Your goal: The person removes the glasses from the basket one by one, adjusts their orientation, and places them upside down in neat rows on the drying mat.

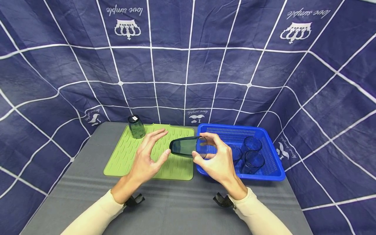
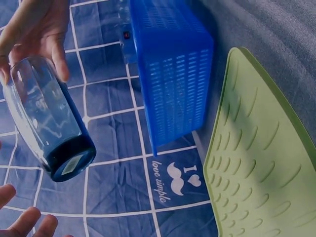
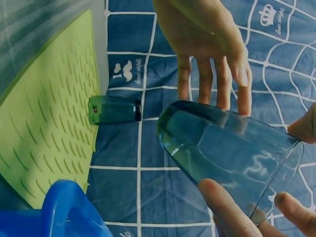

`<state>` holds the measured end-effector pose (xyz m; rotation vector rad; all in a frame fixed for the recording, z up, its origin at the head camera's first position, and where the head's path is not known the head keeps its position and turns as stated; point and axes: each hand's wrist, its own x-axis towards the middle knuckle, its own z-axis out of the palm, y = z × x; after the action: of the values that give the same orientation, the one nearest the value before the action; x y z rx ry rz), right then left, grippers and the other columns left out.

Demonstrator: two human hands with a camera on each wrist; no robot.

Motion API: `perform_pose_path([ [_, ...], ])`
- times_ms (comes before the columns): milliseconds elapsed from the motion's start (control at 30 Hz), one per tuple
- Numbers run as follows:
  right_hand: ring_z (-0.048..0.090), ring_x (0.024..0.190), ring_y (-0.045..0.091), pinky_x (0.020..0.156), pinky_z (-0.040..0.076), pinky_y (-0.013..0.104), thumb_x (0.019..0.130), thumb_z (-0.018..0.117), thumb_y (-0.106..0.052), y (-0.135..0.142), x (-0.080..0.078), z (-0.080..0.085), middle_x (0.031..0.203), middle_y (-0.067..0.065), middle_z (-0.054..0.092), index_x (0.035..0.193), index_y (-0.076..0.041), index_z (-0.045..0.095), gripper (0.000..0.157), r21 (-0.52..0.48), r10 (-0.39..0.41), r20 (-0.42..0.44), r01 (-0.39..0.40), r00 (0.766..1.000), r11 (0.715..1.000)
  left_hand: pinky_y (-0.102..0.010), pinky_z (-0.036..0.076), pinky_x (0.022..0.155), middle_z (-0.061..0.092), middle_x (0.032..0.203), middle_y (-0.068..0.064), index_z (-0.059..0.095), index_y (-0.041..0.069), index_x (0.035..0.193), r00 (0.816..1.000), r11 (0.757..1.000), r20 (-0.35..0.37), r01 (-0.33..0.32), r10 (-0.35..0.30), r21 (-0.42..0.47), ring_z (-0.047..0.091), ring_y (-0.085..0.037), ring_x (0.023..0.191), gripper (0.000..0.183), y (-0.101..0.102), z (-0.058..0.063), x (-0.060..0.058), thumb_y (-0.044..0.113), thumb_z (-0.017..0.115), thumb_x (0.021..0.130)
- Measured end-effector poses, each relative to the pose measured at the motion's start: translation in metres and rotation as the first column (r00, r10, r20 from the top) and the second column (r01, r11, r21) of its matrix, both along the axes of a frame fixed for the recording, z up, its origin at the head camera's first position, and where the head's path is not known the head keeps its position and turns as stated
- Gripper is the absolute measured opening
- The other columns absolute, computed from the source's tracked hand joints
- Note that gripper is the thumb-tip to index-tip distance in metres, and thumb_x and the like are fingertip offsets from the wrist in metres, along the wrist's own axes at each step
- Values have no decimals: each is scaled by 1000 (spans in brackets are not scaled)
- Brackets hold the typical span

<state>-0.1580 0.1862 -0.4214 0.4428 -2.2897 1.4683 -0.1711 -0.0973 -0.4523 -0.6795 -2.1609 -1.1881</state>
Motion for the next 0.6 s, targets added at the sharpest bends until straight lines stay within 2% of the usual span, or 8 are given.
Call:
perform_pose_path([
  [200,83,117,14,80,72,27,88,96,-6,-3,3,-2,134,7,84,147,-13,75,63,-61,22,11,-21,1000,998,-55,55,127,65,167,-9,67,16,162,999,1000,39,-1,1,3,64,-29,156,61,2,-2,1,25,83,104],
  [300,83,116,10,80,72,28,89,94,-3,-5,5,-3,134,11,84,148,-9,73,63,-115,51,11,-50,999,992,-56,54,128,64,168,-9,67,15,162,999,1000,49,3,-4,12,64,-29,157,61,3,-2,2,26,83,104],
  [433,82,116,13,80,73,30,89,89,5,-8,5,-4,136,20,80,148,-1,70,62,-200,103,-5,-102,995,974,-56,55,126,65,167,-10,67,16,163,999,1000,53,3,-4,27,64,-30,156,63,6,-2,4,27,83,103],
  [600,81,116,17,82,74,33,87,82,17,-11,5,-6,137,20,77,147,7,67,62,-309,156,-37,-159,987,938,-59,62,114,64,168,-9,65,17,164,997,998,70,21,-26,65,64,-30,155,65,9,-1,6,28,83,102],
])
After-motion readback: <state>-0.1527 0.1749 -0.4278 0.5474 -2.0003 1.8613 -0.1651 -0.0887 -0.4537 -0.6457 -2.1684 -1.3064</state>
